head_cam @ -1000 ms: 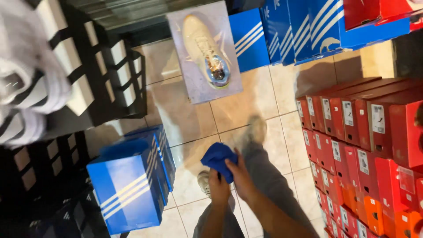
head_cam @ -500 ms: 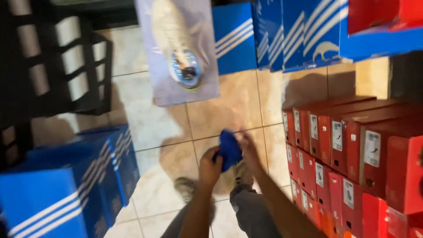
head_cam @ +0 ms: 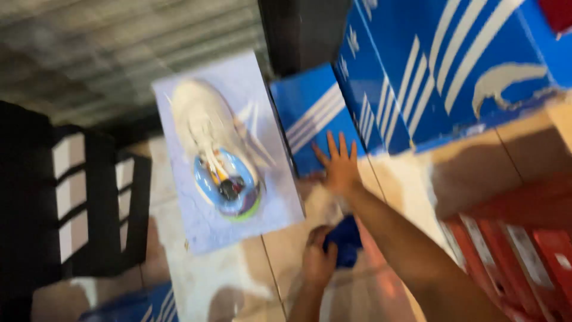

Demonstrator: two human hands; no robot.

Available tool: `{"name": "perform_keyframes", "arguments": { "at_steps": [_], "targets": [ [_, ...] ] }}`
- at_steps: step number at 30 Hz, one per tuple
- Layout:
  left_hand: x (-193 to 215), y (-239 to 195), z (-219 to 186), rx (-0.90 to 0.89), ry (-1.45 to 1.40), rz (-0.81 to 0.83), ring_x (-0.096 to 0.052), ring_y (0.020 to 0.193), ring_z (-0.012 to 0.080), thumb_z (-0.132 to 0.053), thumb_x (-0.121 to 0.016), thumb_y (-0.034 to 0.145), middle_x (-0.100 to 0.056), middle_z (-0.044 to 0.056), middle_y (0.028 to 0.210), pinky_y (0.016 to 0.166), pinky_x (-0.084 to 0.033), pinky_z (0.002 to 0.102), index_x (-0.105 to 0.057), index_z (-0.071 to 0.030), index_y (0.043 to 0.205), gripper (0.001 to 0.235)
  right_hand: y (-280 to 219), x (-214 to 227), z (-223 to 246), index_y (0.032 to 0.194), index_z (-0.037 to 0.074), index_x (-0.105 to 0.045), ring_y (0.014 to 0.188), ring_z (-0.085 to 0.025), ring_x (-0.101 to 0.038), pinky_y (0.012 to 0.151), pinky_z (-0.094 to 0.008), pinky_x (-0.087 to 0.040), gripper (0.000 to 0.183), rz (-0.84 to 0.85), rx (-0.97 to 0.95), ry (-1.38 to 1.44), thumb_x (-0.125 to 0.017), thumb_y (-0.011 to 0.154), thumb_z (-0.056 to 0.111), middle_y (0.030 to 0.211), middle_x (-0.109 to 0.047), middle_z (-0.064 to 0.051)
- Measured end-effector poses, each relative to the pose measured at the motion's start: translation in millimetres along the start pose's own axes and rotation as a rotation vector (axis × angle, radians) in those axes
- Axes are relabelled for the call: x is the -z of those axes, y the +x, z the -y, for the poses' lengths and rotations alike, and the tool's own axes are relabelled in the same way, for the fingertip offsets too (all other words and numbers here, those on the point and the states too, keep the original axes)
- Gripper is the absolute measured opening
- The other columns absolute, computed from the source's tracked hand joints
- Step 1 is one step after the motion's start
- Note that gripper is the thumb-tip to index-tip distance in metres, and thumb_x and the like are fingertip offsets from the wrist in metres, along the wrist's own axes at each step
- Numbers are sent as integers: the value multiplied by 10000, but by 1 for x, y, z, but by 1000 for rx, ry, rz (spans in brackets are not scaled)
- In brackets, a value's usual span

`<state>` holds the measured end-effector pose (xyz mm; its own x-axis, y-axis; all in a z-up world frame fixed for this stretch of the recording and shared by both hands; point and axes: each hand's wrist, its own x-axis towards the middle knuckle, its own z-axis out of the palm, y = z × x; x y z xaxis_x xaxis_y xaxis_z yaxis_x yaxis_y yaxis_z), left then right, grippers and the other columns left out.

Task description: Cleaning and inspecting shoe boxes in a warehouse using a cloth

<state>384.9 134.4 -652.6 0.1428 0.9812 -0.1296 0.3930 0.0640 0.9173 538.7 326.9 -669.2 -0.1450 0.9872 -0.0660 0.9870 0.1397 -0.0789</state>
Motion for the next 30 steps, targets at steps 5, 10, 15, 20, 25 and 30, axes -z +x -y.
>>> {"name": "perform_keyframes", "arguments": {
  "at_steps": [5,10,15,20,25,30],
  "targets": [
    [-19,26,17,15,44,-40,-677,1099,286,-90,-572,792,-691,65,1197,1005,-501,381,-696,-113,1156,385,-5,-2,3,1634,380,-94,1551,-456,17,1178,-688,-42,896,48,-42,-57,-382,894,795,1715,6,-158],
    [-6,7,17,41,59,-58,-669,1110,294,-110,-581,795,-698,99,1180,1029,-490,377,-700,-92,1155,379,-4,-41,7,1624,432,-157,1564,-427,-98,1180,-689,-122,971,-177,-53,-197,-414,797,871,1728,-90,-111],
    [20,-6,-12,-18,108,-14,-666,1079,335,-112,-576,765,-719,135,1152,1008,-490,411,-708,-97,1160,417,2,0,8,1628,439,-66,1567,-450,79,1191,-681,6,894,230,-129,19,-377,872,802,1734,108,-101],
    [77,-33,-88,-169,127,-49,-640,1097,348,-91,-575,786,-704,159,1158,1028,-468,418,-681,-58,1190,419,23,-2,-30,1602,391,-184,1553,-413,12,1221,-579,-38,855,320,-1,108,-464,879,754,1678,-13,-170],
    [174,-108,-209,-203,150,-204,-624,1168,304,-111,-577,859,-702,95,1212,1051,-460,397,-688,-96,1169,329,-31,-12,-53,1444,41,-595,1310,-401,-544,1163,-454,-386,653,-199,211,636,-743,866,305,1400,-594,-262],
    [253,-206,-252,-319,-172,-645,-620,1199,290,-107,-544,994,-652,123,1238,1094,-456,411,-660,-74,1216,253,-229,211,93,1202,63,-696,1267,-200,-632,1093,-315,-479,217,-118,288,1137,-581,1044,157,1324,-701,-90]
  ]
}}
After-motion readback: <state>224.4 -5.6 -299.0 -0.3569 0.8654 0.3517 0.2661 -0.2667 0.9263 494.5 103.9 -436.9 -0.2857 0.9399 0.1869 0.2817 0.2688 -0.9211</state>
